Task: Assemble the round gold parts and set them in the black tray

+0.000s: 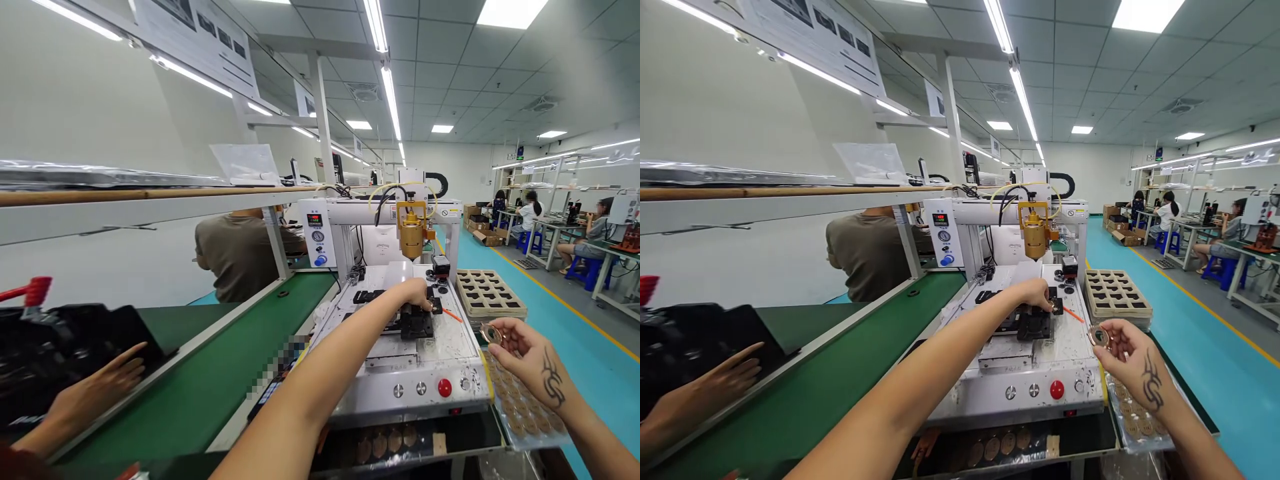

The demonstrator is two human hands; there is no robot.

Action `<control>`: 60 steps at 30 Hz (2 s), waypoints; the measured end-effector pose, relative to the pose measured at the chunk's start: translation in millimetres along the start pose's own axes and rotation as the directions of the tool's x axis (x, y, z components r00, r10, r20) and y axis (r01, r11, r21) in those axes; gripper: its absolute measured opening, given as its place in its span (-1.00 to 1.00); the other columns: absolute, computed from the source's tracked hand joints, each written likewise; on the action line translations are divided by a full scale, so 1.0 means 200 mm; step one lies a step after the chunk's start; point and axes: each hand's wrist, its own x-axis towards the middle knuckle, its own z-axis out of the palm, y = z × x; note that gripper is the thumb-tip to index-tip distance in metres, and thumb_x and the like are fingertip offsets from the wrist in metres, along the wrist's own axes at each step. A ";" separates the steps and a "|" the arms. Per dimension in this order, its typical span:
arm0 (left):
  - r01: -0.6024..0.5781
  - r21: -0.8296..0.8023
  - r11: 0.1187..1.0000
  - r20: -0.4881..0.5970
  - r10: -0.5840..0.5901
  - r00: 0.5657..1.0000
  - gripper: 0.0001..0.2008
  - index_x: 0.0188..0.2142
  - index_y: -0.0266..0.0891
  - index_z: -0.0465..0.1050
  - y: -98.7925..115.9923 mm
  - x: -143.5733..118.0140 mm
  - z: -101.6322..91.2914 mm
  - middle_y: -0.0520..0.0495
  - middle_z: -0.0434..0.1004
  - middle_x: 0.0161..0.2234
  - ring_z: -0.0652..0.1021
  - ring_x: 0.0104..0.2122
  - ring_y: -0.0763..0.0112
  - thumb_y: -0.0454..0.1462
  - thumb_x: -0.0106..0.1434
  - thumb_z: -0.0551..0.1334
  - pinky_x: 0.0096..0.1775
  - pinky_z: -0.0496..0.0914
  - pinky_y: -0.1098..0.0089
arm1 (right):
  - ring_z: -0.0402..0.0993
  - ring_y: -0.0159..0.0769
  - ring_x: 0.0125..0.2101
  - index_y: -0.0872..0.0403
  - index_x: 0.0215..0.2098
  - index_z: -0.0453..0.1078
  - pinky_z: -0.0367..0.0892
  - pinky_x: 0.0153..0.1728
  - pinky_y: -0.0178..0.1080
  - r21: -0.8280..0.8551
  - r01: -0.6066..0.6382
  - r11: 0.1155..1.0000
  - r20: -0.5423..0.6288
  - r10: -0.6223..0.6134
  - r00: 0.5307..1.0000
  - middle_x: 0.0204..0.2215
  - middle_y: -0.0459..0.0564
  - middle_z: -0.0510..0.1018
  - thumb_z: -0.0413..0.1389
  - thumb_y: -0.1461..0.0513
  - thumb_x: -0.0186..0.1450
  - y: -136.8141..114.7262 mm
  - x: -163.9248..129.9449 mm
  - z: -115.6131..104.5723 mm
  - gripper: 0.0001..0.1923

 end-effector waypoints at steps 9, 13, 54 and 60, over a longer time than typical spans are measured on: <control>-0.098 -0.186 0.978 -0.265 0.046 0.963 -0.69 0.12 -0.26 0.56 0.03 -0.21 -0.01 -0.16 0.62 0.10 0.66 -0.02 0.13 -0.15 0.50 0.36 -0.01 0.63 0.09 | 0.42 -0.21 -0.41 0.07 -0.15 0.47 0.40 -0.36 -0.16 -0.067 0.113 0.991 0.140 -0.102 0.985 -0.41 -0.06 0.49 0.31 -0.17 0.27 0.16 0.44 0.28 -0.49; -0.247 -0.304 0.920 -0.445 0.092 0.891 -0.77 0.03 -0.29 0.54 0.01 -0.43 -0.08 -0.18 0.67 -0.02 0.67 -0.08 0.22 -0.26 0.43 0.38 -0.01 0.59 0.20 | 0.43 -0.26 -0.37 0.09 -0.16 0.48 0.42 -0.29 -0.19 -0.154 0.152 0.976 0.291 -0.103 0.951 -0.36 -0.09 0.51 0.38 -0.02 0.32 0.19 0.65 0.43 -0.62; -0.287 -0.583 0.760 -0.377 0.061 0.924 -0.70 -0.08 -0.17 0.51 -0.10 -1.40 1.08 -0.10 0.68 -0.12 0.66 -0.15 0.18 -0.35 0.17 0.36 -0.07 0.55 0.26 | 0.44 -0.03 -0.19 0.02 -0.26 0.45 0.33 -0.11 -0.01 -0.451 0.170 0.876 -0.215 -0.291 0.932 -0.23 0.02 0.49 0.30 -0.20 0.36 0.35 -0.27 0.27 -0.52; -0.305 -0.562 0.768 -0.335 0.126 0.934 -0.70 -0.13 -0.19 0.53 -0.10 -1.17 1.34 -0.31 0.62 0.22 0.55 0.27 -0.14 -0.40 0.11 0.40 0.29 0.41 0.00 | 0.45 -0.09 -0.22 0.00 -0.21 0.41 0.37 -0.13 -0.05 -0.425 0.244 0.872 -0.191 -0.350 0.917 -0.27 0.00 0.48 0.25 0.07 0.50 0.30 -0.41 0.41 -0.78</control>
